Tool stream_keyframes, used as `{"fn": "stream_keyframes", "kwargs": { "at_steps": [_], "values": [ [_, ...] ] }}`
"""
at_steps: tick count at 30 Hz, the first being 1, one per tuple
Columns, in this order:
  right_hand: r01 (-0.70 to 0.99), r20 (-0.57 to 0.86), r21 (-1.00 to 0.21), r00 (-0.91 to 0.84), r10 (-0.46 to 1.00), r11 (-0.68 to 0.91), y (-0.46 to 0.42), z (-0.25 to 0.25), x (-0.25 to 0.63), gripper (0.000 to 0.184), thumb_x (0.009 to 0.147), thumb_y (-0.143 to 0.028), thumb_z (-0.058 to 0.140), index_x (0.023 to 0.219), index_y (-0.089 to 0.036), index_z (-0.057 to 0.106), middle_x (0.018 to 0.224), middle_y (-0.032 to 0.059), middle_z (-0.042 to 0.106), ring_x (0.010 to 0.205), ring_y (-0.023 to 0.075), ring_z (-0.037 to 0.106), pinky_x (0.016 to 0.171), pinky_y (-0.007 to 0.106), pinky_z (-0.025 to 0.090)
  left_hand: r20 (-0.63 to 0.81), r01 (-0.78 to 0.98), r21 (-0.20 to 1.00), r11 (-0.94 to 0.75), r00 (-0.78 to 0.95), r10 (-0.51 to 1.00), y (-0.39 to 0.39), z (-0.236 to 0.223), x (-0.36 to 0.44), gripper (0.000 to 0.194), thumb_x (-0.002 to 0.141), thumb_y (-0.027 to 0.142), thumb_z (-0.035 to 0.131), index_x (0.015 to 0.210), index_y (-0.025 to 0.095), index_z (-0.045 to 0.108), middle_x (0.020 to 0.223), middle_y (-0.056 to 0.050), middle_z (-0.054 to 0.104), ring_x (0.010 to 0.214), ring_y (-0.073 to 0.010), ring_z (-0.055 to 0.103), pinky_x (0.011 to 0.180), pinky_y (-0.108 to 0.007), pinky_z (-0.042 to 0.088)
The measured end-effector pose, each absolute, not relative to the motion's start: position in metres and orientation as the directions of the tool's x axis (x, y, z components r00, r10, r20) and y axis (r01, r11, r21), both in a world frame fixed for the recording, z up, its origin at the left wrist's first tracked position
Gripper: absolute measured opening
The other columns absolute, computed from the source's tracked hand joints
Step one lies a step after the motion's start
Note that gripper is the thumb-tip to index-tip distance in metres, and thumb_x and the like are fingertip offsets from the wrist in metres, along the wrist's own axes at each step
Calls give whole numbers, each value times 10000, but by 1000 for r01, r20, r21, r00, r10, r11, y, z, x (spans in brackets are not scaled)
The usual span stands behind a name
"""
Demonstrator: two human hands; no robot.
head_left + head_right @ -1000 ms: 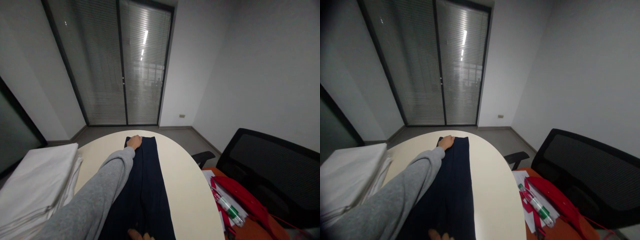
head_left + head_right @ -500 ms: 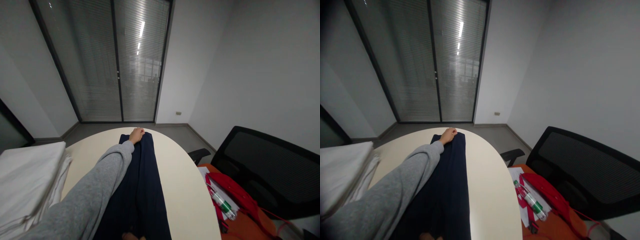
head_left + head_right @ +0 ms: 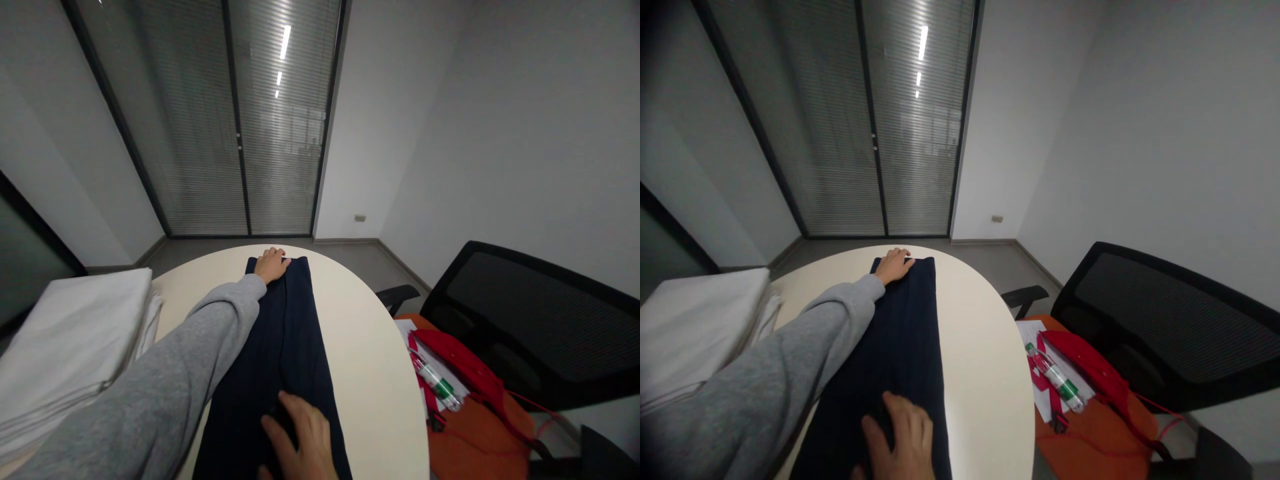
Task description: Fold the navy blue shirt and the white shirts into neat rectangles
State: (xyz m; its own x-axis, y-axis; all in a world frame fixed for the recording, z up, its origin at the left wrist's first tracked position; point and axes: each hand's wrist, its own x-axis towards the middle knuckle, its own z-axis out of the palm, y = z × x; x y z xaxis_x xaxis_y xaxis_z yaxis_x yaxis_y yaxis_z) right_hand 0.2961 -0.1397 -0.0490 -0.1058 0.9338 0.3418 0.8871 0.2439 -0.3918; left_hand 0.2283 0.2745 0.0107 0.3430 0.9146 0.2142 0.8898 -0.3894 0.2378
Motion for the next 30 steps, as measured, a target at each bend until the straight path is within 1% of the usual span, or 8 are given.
{"fn": "stream_keyframes", "kwargs": {
  "at_steps": [3,8,13,17,22,24,27,30],
  "values": [
    [926,365,-295,-120,923,237,-150,-19,315,640,926,-413,688,1535,-358,501,1647,71,406,1447,409,464,1158,662,401,123,914,223,-338,318,940,227,7,205,692,1000,657,385,1465,156,491,1505,-208,502,1363,-394,452,1070,-529,403],
    [947,134,-245,-178,975,207,-166,2,337,683,1001,-420,583,1626,-277,347,1706,53,253,1564,353,267,1247,622,293,104,939,140,-315,302,948,142,-7,177,822,915,759,434,1419,115,520,1477,-252,523,1351,-421,467,1057,-548,401],
    [950,55,-236,-196,979,204,-169,-9,336,657,1031,-479,520,1624,-253,348,1716,51,200,1587,326,195,1281,586,230,28,947,130,-295,294,956,111,-7,177,485,981,551,457,1164,146,653,1179,-196,716,1128,-367,652,993,-545,425],
    [945,79,-253,-193,978,207,-171,-11,335,659,1033,-518,502,1628,-287,337,1717,33,208,1591,307,188,1289,566,214,108,914,147,-378,365,925,106,-3,185,390,1064,349,298,1169,185,636,1228,-141,700,1173,-297,625,1002,-490,416],
    [939,122,-265,-191,974,218,-173,-13,337,671,1018,-515,537,1627,-323,332,1711,25,240,1587,299,208,1285,565,229,161,894,126,-429,408,899,96,-10,186,396,1056,416,368,1163,172,661,1281,-168,651,1260,-334,535,1013,-487,410],
    [940,147,-257,-193,970,226,-172,-15,337,665,1015,-500,548,1622,-316,347,1704,38,265,1581,308,230,1276,573,252,169,899,128,-420,397,902,94,-12,184,465,1055,470,370,1257,149,639,1361,-189,614,1278,-347,525,1024,-494,413],
    [941,196,-235,-198,960,242,-170,-18,337,655,1007,-454,572,1609,-279,382,1691,68,308,1563,330,279,1253,597,295,183,892,138,-430,404,897,81,-9,176,604,1057,540,357,1504,152,478,1598,-178,442,1433,-337,417,1132,-497,353],
    [934,307,-224,-204,930,279,-171,-18,337,573,1001,-357,579,1549,-221,477,1656,114,384,1536,342,342,1233,638,312,151,818,147,-556,537,830,41,-3,153,691,1052,585,359,1625,200,328,1710,-117,286,1553,-317,274,1235,-515,242]
  ]
}}
